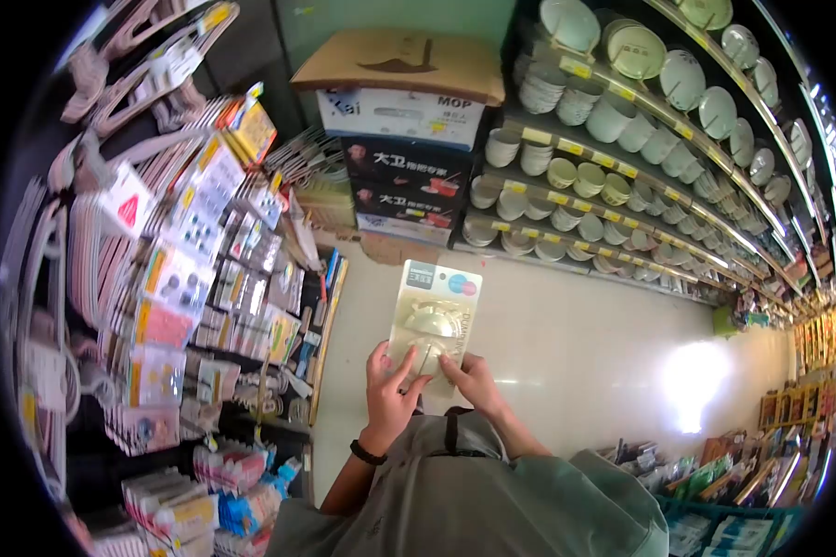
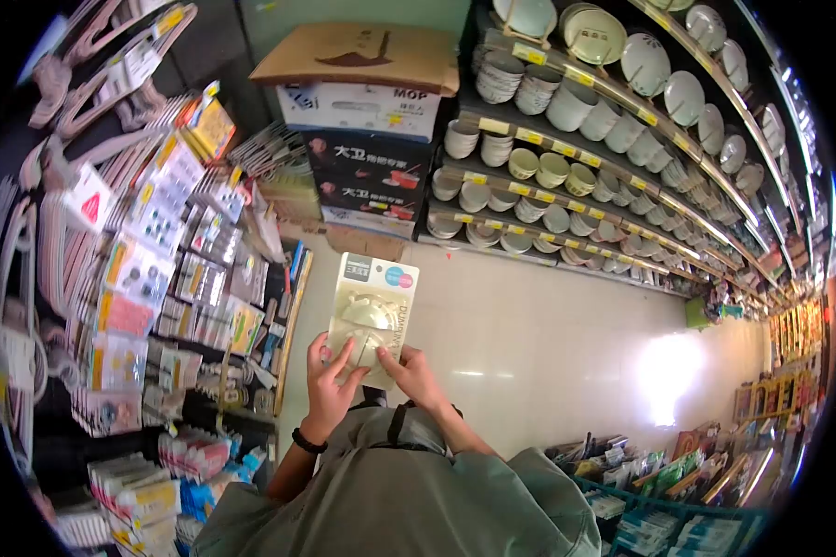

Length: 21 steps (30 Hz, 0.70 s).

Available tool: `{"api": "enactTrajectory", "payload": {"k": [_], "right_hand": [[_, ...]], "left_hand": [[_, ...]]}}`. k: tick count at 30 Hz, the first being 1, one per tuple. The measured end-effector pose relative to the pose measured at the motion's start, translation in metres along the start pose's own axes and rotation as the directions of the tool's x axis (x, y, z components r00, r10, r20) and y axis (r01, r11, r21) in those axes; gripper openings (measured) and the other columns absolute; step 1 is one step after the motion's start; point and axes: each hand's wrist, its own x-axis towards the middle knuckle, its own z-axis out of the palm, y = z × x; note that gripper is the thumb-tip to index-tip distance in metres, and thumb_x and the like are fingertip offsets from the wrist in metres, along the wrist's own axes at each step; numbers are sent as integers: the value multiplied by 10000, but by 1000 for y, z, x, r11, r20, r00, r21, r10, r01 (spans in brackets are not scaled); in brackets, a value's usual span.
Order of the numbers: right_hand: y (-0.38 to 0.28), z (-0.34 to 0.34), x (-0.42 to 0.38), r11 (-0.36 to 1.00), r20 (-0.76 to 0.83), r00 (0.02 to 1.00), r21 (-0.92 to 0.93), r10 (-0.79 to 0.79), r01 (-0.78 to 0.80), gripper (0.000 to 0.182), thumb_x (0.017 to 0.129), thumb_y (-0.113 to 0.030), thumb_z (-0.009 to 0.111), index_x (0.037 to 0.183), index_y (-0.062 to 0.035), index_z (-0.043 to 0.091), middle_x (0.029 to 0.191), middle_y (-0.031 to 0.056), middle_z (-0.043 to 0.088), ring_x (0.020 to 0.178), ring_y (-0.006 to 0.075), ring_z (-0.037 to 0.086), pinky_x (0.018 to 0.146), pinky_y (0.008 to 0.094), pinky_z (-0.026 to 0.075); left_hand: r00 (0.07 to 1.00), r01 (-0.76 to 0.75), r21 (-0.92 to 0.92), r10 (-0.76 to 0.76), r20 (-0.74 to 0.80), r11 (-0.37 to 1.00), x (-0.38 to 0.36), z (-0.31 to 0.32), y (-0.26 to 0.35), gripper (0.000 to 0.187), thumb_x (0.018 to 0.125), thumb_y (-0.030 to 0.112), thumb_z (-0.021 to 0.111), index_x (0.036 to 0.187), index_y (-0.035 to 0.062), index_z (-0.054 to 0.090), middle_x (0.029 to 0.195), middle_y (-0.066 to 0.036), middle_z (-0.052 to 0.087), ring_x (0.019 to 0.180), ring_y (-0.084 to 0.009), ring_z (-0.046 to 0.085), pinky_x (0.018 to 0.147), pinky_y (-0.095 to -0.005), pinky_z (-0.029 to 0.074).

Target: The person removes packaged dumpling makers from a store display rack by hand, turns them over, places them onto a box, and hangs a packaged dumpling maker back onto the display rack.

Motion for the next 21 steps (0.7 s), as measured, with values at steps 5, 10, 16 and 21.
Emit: {"api": "enactTrajectory", "payload": {"k": [5,10,16,21], "right_hand": [[-22,-11,50,1000,39,999,-13,23,-22,327,993,-282,585,1060,36,625,817,-7,594,692,46,481,572,237,399],[-17,-17,109,996,15,998,58,-63,62,306,985,-267,596,1070,25,625,773,-30,562,653,34,451,544,232,376],[-36,-41,192,979,-10,998,192,-65,65,343,977,-296,610,1077,30,633,768,-29,577,625,42,459,515,238,375],[-86,-74,271,924,40,993,373,-112,89,351,985,-239,604,1201,38,616,942,12,668,791,62,566,679,250,486]], "left_hand": [[998,-66,9,66,-22,998,59,9,-16,516,792,149,781,1280,84,624,1345,-231,420,1208,-386,457,952,-443,432],[998,-56,68,58,-26,996,109,25,-34,533,789,141,784,1289,75,611,1337,-240,419,1196,-394,462,961,-445,425],[995,-61,62,56,78,996,197,44,-53,632,743,133,821,1325,76,578,1357,-227,410,1177,-385,484,953,-431,427],[971,-121,64,105,214,991,283,51,-56,709,705,133,845,1350,91,555,1395,-246,384,1246,-407,461,995,-434,426]]}}
